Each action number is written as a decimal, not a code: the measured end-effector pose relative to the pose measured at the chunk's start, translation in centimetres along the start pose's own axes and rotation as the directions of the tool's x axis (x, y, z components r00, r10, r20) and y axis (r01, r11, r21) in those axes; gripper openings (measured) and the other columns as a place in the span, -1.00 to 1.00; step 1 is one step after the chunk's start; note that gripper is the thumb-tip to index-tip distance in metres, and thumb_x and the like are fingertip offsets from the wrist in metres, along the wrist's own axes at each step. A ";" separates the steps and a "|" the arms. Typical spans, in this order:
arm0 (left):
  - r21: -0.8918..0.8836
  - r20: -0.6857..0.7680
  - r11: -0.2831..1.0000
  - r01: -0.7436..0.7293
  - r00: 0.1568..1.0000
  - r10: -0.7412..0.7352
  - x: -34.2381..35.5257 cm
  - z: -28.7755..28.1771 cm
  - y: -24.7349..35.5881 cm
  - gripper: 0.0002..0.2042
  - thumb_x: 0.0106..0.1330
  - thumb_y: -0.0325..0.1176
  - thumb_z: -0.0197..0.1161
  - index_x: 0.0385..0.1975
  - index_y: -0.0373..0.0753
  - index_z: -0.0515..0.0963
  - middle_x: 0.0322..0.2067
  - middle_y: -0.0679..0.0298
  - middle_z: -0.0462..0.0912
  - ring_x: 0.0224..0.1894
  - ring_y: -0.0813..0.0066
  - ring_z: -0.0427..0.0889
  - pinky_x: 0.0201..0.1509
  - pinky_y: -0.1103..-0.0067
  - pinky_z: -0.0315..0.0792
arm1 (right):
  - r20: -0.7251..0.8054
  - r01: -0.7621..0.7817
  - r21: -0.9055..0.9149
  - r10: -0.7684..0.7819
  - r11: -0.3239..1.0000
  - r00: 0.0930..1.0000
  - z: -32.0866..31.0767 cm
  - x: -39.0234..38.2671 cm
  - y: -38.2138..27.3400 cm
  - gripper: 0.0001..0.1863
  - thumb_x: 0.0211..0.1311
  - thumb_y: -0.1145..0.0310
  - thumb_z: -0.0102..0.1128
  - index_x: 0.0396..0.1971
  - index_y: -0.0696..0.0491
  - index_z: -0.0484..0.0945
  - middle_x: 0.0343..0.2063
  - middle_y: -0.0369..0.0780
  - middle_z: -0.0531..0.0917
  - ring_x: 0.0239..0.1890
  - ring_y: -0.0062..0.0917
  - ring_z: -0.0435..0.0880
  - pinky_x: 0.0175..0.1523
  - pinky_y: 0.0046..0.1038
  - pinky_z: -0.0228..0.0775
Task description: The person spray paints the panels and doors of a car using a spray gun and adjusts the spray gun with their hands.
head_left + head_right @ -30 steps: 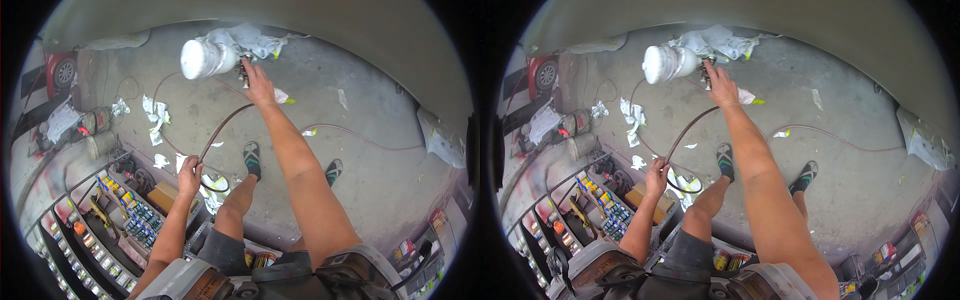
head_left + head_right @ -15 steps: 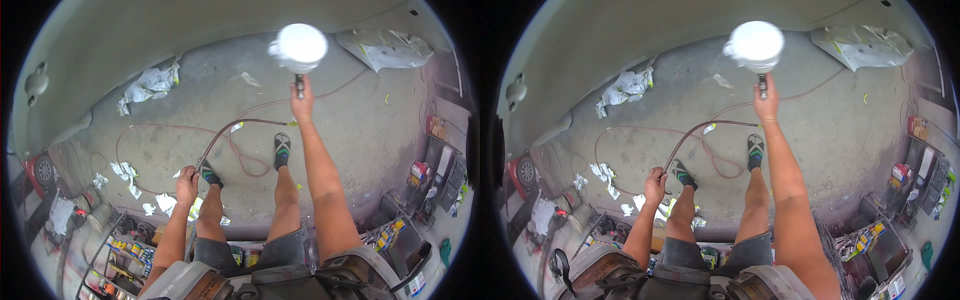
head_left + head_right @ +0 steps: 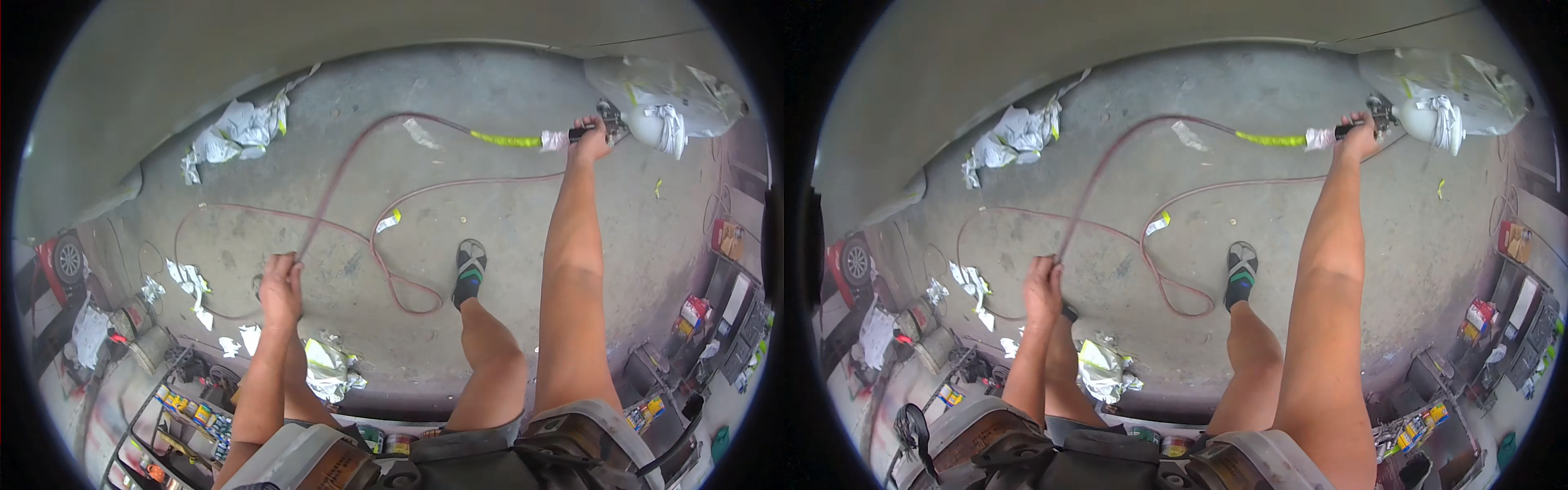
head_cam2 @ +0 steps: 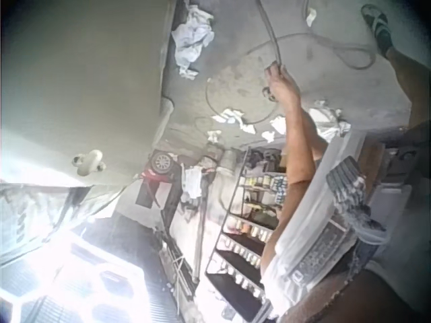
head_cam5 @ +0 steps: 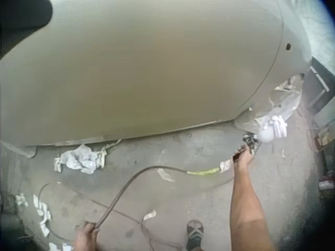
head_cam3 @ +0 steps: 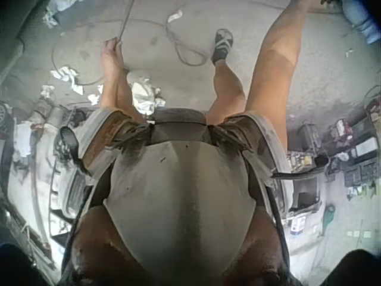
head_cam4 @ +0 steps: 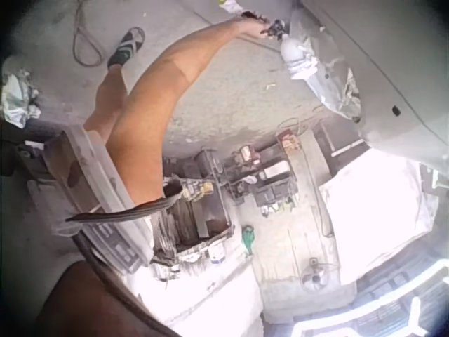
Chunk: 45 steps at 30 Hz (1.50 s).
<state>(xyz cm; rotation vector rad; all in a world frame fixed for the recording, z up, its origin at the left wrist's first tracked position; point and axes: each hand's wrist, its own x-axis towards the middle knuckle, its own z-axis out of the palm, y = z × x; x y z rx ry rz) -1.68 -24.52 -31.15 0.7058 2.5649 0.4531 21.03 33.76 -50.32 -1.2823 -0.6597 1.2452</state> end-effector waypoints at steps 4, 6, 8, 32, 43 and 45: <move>0.046 -0.198 0.999 0.025 0.980 -0.015 0.5 -1.5 -8.9 -0.84 0.29 -0.48 0.15 -0.18 -0.31 0.54 -0.28 0.04 0.54 -0.26 0.05 0.56 -0.13 0.37 0.43 | 0.078 -0.134 0.104 0.126 0.985 0.989 4.1 -7.9 6.0 -0.90 0.24 0.42 0.12 -0.38 0.12 0.45 -0.47 -0.24 0.54 -0.46 -0.52 0.55 -0.46 -0.41 0.52; 0.009 -0.364 0.981 0.195 0.914 -0.179 0.7 -3.4 -11.5 -0.82 0.31 -0.46 0.15 -0.14 -0.33 0.54 -0.28 0.04 0.55 -0.26 0.12 0.56 -0.13 0.41 0.42 | 0.137 -0.125 0.067 0.115 0.990 0.984 5.5 -12.9 7.6 -0.90 0.25 0.41 0.11 -0.37 0.12 0.46 -0.48 -0.24 0.54 -0.46 -0.52 0.55 -0.47 -0.41 0.51; -0.055 -0.428 0.964 0.260 0.866 -0.258 0.7 -4.1 -14.3 -0.80 0.32 -0.44 0.15 -0.12 -0.34 0.54 -0.30 0.06 0.56 -0.28 0.19 0.55 -0.15 0.44 0.42 | 0.218 -0.121 0.026 0.112 0.992 0.970 7.2 -17.5 9.4 -0.90 0.27 0.40 0.11 -0.36 0.11 0.46 -0.49 -0.24 0.54 -0.47 -0.52 0.55 -0.47 -0.41 0.50; -0.861 -0.202 0.305 0.407 0.276 -0.940 -4.5 -18.0 -49.8 -0.75 0.22 -0.39 0.21 -0.13 -0.26 0.45 -0.41 0.19 0.60 -0.42 0.30 0.56 -0.26 0.40 0.42 | 0.987 0.831 0.160 -0.095 0.533 -0.129 33.2 -98.6 35.0 -0.23 0.00 0.60 0.07 0.33 0.05 0.16 0.05 -0.01 0.48 0.10 -0.07 0.47 0.13 -0.21 0.33; -0.903 -0.295 0.310 0.296 0.095 -0.951 -2.5 -19.8 -57.8 -0.72 0.30 -0.37 0.17 -0.04 -0.29 0.39 -0.43 0.23 0.56 -0.44 0.47 0.51 -0.31 0.48 0.40 | 0.930 0.789 0.266 0.068 0.554 -0.361 42.8 -119.8 40.6 -0.23 0.01 0.54 0.10 0.32 -0.15 0.17 -0.04 -0.08 0.49 0.04 -0.10 0.49 0.08 -0.14 0.38; -0.892 -0.316 0.336 0.302 0.115 -0.942 -2.7 -20.3 -57.2 -0.73 0.30 -0.36 0.18 -0.06 -0.29 0.40 -0.45 0.24 0.55 -0.43 0.46 0.51 -0.30 0.48 0.40 | 0.935 0.826 0.248 0.100 0.506 -0.341 41.9 -118.2 39.8 -0.17 -0.05 0.56 0.14 0.33 -0.16 0.15 -0.09 -0.09 0.49 0.01 -0.10 0.50 0.04 -0.14 0.41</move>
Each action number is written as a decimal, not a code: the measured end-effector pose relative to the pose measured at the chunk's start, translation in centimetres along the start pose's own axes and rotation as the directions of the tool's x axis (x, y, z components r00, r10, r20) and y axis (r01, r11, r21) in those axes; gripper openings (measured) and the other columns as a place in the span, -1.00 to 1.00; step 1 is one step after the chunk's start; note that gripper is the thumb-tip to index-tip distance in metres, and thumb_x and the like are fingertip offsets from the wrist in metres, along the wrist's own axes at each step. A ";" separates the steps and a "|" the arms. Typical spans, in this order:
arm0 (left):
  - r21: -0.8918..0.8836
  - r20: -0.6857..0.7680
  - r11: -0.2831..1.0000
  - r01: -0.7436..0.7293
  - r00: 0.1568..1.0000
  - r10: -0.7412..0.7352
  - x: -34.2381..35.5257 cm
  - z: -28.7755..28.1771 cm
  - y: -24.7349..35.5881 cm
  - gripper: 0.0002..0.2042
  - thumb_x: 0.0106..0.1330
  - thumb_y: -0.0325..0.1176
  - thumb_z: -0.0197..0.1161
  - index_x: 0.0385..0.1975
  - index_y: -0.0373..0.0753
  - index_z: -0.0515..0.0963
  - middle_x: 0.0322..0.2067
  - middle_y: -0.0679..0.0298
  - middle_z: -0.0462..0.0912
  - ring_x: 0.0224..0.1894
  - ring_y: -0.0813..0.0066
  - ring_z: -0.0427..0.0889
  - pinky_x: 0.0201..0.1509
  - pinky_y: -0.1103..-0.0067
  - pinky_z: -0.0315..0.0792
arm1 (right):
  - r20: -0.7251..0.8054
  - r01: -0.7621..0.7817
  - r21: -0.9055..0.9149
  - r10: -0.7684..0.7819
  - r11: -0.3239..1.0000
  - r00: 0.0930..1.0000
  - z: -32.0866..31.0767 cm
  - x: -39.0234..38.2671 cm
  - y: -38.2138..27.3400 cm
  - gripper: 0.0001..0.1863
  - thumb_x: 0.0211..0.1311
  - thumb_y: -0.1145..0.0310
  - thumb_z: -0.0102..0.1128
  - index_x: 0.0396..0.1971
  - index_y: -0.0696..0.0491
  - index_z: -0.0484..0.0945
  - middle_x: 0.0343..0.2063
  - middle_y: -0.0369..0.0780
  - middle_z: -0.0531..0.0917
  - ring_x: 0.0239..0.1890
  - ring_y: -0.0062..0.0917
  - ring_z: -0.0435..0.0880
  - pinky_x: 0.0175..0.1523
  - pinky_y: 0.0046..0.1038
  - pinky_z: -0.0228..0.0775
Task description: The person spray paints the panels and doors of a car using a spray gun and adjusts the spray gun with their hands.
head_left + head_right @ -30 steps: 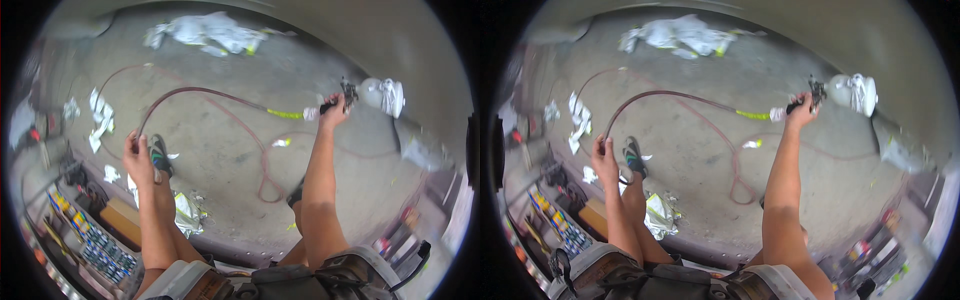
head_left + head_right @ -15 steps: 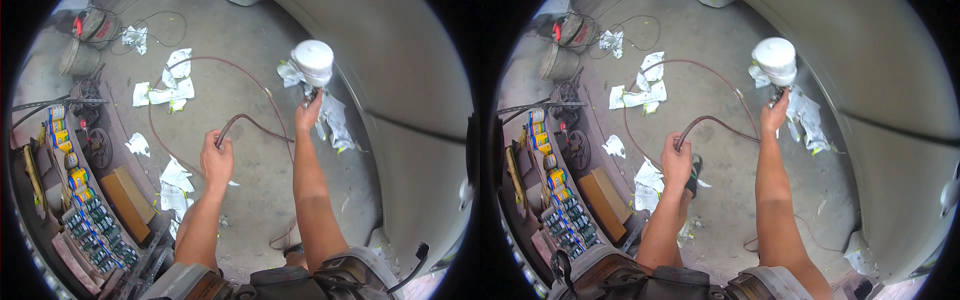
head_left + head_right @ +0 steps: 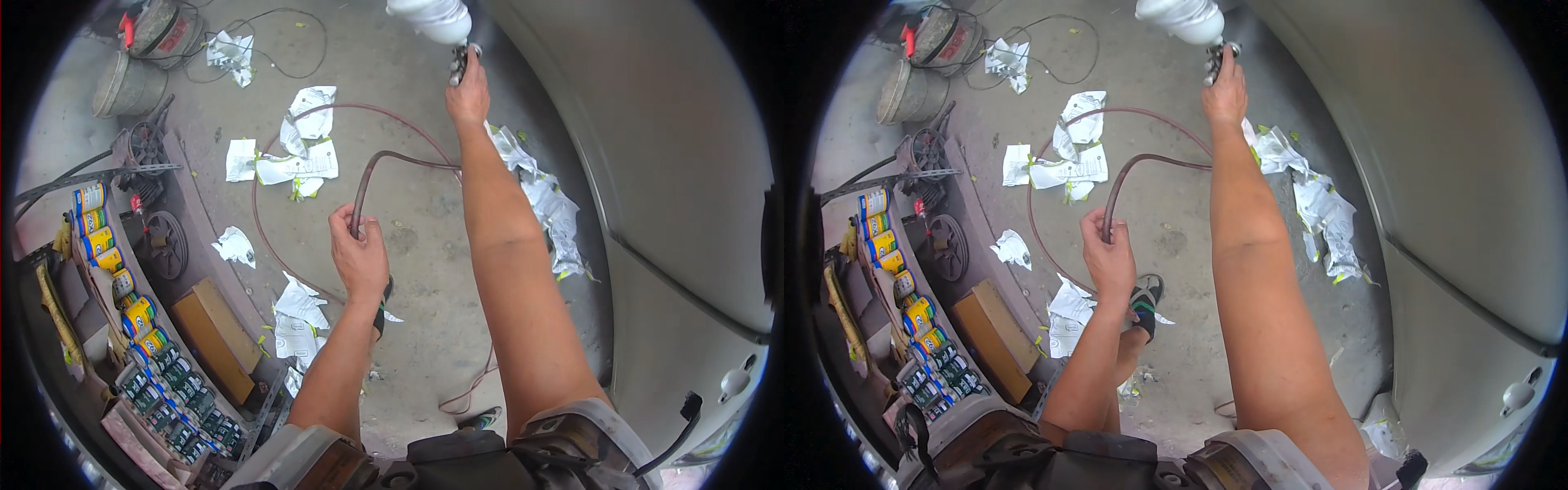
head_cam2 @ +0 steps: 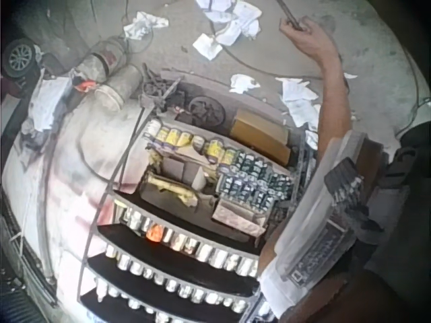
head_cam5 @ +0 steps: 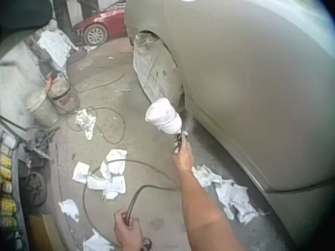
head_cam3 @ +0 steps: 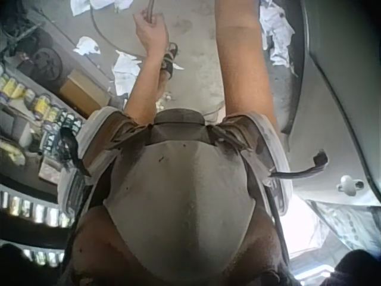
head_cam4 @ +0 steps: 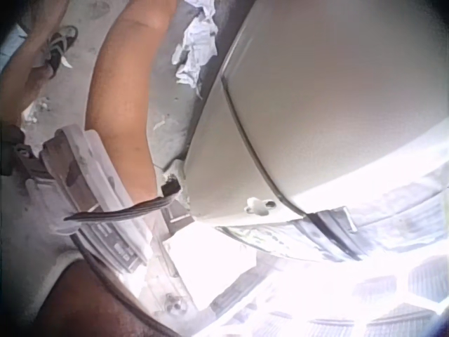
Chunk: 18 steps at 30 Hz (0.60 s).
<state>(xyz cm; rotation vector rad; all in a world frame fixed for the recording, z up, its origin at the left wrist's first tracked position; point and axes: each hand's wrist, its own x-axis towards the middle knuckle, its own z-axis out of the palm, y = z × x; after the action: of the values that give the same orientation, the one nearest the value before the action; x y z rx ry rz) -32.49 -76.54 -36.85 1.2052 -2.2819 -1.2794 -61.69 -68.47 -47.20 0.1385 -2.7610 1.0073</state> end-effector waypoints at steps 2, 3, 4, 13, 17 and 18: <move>0.019 0.061 1.000 0.003 0.998 -0.004 -1.0 0.5 -0.1 -0.74 0.27 -0.37 0.20 -0.08 -0.27 0.41 -0.43 0.21 0.56 -0.41 0.38 0.52 -0.27 0.46 0.41 | 0.021 -0.009 -0.060 0.010 0.998 1.000 -2.7 -3.5 2.8 -0.13 -0.08 0.58 0.16 0.34 -0.15 0.14 -0.11 -0.09 0.48 0.00 -0.11 0.50 0.02 -0.14 0.42; 0.046 0.111 0.999 0.005 0.994 -0.010 -1.7 0.7 -0.1 -0.74 0.24 -0.38 0.22 -0.09 -0.25 0.43 -0.41 0.18 0.56 -0.38 0.30 0.54 -0.24 0.43 0.42 | 0.048 -0.015 -0.109 0.020 0.994 0.999 -4.6 -5.7 4.4 -0.10 -0.12 0.60 0.18 0.34 -0.15 0.13 -0.13 -0.10 0.48 -0.01 -0.11 0.50 0.00 -0.15 0.44; 0.037 0.147 0.999 -0.009 0.989 0.004 -2.5 1.2 0.3 -0.74 0.24 -0.38 0.22 -0.09 -0.25 0.43 -0.41 0.18 0.56 -0.38 0.30 0.54 -0.24 0.43 0.42 | 0.073 -0.036 -0.112 0.045 0.993 0.996 -7.0 -7.8 6.2 -0.07 -0.14 0.61 0.18 0.35 -0.14 0.12 -0.14 -0.10 0.47 -0.02 -0.11 0.50 -0.02 -0.15 0.44; 0.157 0.653 0.888 -0.433 0.720 0.235 -16.3 5.0 -2.7 -0.74 0.30 -0.24 0.22 -0.18 -0.31 0.56 -0.40 0.10 0.65 -0.36 0.31 0.63 -0.24 0.43 0.46 | 0.164 -0.348 -0.127 0.366 0.929 0.916 -33.9 -36.4 19.9 -0.09 -0.15 0.60 0.17 0.34 -0.16 0.16 -0.11 -0.09 0.49 -0.02 -0.12 0.49 0.00 -0.15 0.43; 0.295 0.815 0.741 -0.604 0.564 0.136 -25.0 3.8 -4.5 -0.73 0.30 -0.23 0.21 -0.27 -0.36 0.61 -0.42 0.00 0.66 -0.38 0.21 0.64 -0.24 0.39 0.46 | -0.010 -0.454 -0.119 0.456 0.883 0.890 -48.5 -49.4 23.6 -0.05 -0.14 0.62 0.19 0.37 -0.16 0.09 -0.13 -0.08 0.46 -0.06 -0.11 0.51 -0.03 -0.11 0.44; 0.317 0.829 0.717 -0.621 0.549 0.108 -27.5 3.7 -5.1 -0.73 0.30 -0.23 0.20 -0.30 -0.36 0.62 -0.44 -0.02 0.66 -0.39 0.18 0.64 -0.24 0.38 0.46 | -0.081 -0.530 -0.076 0.524 0.845 0.848 -52.2 -52.7 24.7 -0.07 -0.13 0.61 0.19 0.36 -0.15 0.11 -0.12 -0.07 0.47 -0.07 -0.10 0.52 -0.03 -0.12 0.43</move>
<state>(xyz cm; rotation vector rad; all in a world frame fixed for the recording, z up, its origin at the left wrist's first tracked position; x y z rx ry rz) -14.74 -54.67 -38.63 0.0885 -3.5048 -1.0183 -6.03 -14.85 -35.09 -0.6955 -2.8429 0.9586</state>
